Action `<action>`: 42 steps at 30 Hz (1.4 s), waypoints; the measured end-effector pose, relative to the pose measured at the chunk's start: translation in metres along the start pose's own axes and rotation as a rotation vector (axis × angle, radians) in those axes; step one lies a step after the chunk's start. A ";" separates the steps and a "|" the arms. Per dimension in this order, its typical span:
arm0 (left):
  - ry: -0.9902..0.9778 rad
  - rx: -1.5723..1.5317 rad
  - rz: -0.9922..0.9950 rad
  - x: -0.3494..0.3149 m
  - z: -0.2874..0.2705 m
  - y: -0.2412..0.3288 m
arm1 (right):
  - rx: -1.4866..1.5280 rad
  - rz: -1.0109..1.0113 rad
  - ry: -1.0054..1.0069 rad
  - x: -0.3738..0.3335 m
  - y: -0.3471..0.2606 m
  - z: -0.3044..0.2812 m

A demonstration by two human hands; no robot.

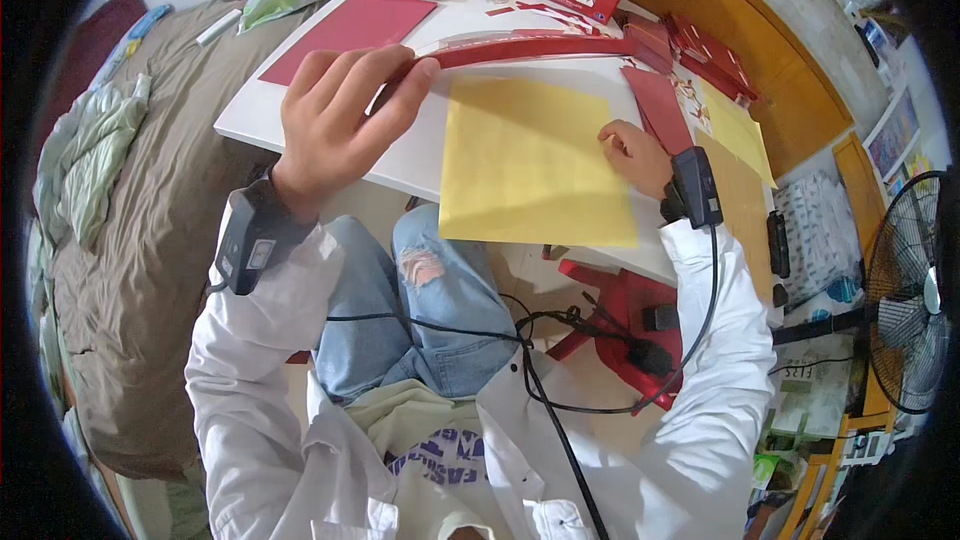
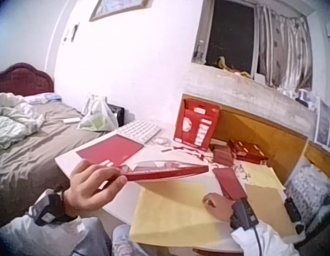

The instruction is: Folding and assembling decorative paper components into a 4-pack of money wallets.

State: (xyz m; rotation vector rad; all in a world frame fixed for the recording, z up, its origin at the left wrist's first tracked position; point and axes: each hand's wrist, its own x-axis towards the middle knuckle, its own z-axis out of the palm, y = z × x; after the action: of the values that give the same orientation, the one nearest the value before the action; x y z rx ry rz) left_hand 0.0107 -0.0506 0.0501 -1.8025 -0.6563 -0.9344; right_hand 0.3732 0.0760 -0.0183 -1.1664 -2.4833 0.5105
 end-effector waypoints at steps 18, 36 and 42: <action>-0.028 -0.044 0.005 0.006 0.000 0.003 | -0.114 -0.011 0.074 0.001 0.003 0.017; -0.063 -0.050 0.022 0.005 -0.003 0.003 | -0.122 0.033 0.123 0.000 -0.008 0.018; -0.040 -0.039 0.022 0.003 0.001 0.003 | -0.054 -0.038 0.167 -0.002 -0.016 0.016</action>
State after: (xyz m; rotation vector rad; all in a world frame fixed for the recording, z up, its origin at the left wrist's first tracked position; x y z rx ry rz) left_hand 0.0152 -0.0510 0.0509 -1.8635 -0.6457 -0.9037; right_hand 0.3567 0.0619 -0.0248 -1.1307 -2.3845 0.3237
